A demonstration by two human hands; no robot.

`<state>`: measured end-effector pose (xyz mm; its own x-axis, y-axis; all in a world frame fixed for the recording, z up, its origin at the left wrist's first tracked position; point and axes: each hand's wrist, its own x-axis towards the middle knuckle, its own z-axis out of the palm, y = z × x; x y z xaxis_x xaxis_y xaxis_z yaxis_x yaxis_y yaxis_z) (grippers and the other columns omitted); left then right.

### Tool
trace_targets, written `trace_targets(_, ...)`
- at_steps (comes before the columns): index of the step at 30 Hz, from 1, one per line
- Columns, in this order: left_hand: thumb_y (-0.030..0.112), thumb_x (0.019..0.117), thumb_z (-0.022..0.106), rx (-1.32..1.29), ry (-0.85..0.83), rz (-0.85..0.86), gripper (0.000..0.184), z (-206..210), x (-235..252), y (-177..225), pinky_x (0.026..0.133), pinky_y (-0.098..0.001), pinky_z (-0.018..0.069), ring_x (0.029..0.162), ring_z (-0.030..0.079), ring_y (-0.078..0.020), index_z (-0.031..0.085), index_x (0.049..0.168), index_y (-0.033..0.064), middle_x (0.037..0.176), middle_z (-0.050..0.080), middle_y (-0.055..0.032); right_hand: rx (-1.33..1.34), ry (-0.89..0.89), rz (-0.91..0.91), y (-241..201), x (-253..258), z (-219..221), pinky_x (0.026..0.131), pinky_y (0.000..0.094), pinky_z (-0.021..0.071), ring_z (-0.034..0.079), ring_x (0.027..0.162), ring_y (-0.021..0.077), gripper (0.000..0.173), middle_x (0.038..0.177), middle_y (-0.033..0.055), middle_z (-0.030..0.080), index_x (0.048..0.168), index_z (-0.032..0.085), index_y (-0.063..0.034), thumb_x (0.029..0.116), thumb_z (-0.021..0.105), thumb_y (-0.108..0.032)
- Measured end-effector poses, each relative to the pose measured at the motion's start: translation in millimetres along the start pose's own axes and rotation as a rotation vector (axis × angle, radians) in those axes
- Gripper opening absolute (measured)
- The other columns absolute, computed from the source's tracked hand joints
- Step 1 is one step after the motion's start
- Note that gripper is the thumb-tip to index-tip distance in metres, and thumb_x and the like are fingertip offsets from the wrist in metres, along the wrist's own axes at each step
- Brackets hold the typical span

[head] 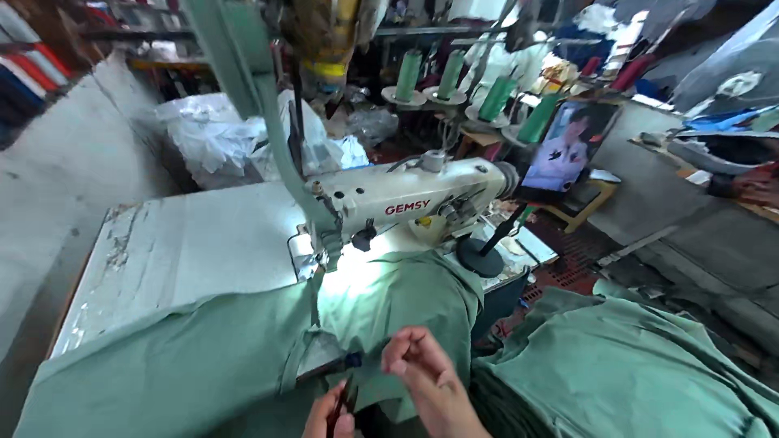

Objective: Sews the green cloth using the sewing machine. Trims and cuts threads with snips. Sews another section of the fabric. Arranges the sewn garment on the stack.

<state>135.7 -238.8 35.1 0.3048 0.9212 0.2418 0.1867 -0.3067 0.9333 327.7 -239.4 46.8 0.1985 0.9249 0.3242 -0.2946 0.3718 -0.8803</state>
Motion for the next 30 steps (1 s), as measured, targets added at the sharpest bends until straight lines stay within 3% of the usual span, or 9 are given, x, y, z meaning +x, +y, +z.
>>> trace_targets(3, 0.041, 0.1066, 0.05, 0.054, 0.081, 0.069, 0.049, 0, 2, 18, 0.074, -0.0169, 0.0529, 0.084, 0.061, -0.0019, 0.059, 0.131, 0.0002, 0.1, 0.064, -0.0075, 0.064, -0.105, 0.015, -9, 0, -3, 0.091, 0.0321, 0.0558, 0.067, 0.097, 0.0135, 0.036, 0.101, 0.0027, 0.07, 0.135, 0.057, -0.0158, 0.1, 0.066, -0.015)
trace_targets(7, 0.037, 0.1037, 0.059, 0.099, 0.13, 0.183, 0.046, 2, 4, 34, 0.073, -0.0149, 0.0536, 0.085, 0.063, -0.0019, 0.054, 0.138, 0.0068, 0.103, 0.066, -0.0069, 0.042, -0.183, -0.002, -18, -3, 2, 0.093, 0.0319, 0.0554, 0.067, 0.1, 0.0125, 0.037, 0.105, 0.0024, 0.07, 0.136, 0.057, -0.0162, 0.1004, 0.066, -0.016)
trace_targets(11, 0.034, 0.0999, 0.066, 0.139, 0.137, 0.254, 0.039, 1, 5, 42, 0.068, -0.0152, 0.0527, 0.081, 0.062, -0.0046, 0.063, 0.129, 0.0091, 0.096, 0.065, -0.0059, 0.011, -0.224, -0.025, -25, -4, 7, 0.094, 0.0286, 0.0552, 0.067, 0.102, 0.0113, 0.036, 0.108, 0.0026, 0.07, 0.136, 0.056, -0.0144, 0.1016, 0.064, -0.015)
trace_targets(14, 0.034, 0.0967, 0.072, 0.211, 0.166, 0.288, 0.036, 0, 4, 45, 0.075, -0.0191, 0.0574, 0.09, 0.067, -0.0072, 0.068, 0.124, 0.0111, 0.101, 0.069, -0.0056, -0.002, -0.229, -0.04, -27, -5, 9, 0.094, 0.0275, 0.0556, 0.067, 0.103, 0.011, 0.035, 0.109, 0.0027, 0.07, 0.136, 0.056, -0.0135, 0.1016, 0.064, -0.014)
trace_targets(16, 0.034, 0.0961, 0.072, 0.264, 0.204, 0.313, 0.035, 1, 5, 46, 0.079, -0.0207, 0.0571, 0.094, 0.067, -0.0081, 0.07, 0.123, 0.0123, 0.103, 0.07, -0.0047, -0.02, -0.23, -0.041, -27, -6, 9, 0.094, 0.0277, 0.0561, 0.068, 0.103, 0.011, 0.035, 0.11, 0.0027, 0.07, 0.136, 0.056, -0.0135, 0.1016, 0.064, -0.013)
trace_targets(30, 0.037, 0.0968, 0.07, 0.431, 0.258, 0.34, 0.03, -1, 8, 47, 0.074, -0.0221, 0.0506, 0.087, 0.064, -0.0092, 0.075, 0.118, 0.015, 0.101, 0.07, -0.0034, -0.1, -0.232, -0.054, -26, -7, 9, 0.098, 0.0271, 0.055, 0.068, 0.107, 0.01, 0.035, 0.114, 0.0012, 0.071, 0.137, 0.057, -0.0154, 0.1024, 0.063, -0.012)
